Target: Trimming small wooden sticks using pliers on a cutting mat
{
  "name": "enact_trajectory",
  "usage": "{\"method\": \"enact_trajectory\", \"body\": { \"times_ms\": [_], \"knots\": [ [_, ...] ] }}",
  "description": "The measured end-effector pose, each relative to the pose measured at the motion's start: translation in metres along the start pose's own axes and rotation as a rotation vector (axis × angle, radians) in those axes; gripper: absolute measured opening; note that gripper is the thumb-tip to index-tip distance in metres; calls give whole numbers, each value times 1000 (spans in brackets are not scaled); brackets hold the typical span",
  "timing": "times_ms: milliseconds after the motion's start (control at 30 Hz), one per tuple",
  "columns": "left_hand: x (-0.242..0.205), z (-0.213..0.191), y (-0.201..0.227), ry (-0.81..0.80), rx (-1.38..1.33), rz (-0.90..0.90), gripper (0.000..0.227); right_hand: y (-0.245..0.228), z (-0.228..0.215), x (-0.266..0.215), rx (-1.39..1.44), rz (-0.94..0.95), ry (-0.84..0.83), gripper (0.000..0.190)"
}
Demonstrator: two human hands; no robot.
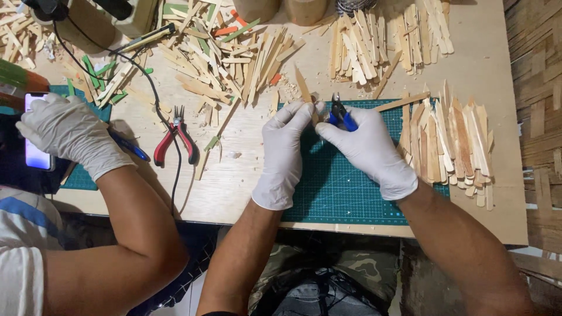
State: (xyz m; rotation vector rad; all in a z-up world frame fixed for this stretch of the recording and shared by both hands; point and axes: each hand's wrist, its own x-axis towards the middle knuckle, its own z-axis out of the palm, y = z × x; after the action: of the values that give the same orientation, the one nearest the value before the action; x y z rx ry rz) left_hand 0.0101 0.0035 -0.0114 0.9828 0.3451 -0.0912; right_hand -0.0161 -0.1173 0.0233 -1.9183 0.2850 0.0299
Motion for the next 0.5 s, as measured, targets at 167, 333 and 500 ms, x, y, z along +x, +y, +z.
{"method": "enact_trajectory", "body": {
  "times_ms": [167, 333, 500],
  "knots": [
    [-12, 4, 13, -162, -33, -89, 17, -16, -9, -5, 173, 86, -140, 13],
    [-14, 0, 19, -303, -52, -160, 27, -34, -17, -11, 319, 205, -271, 17],
    [-7, -8, 0, -292, -21, -66, 15, -26, -20, -8, 55, 33, -222, 23]
  ]
}}
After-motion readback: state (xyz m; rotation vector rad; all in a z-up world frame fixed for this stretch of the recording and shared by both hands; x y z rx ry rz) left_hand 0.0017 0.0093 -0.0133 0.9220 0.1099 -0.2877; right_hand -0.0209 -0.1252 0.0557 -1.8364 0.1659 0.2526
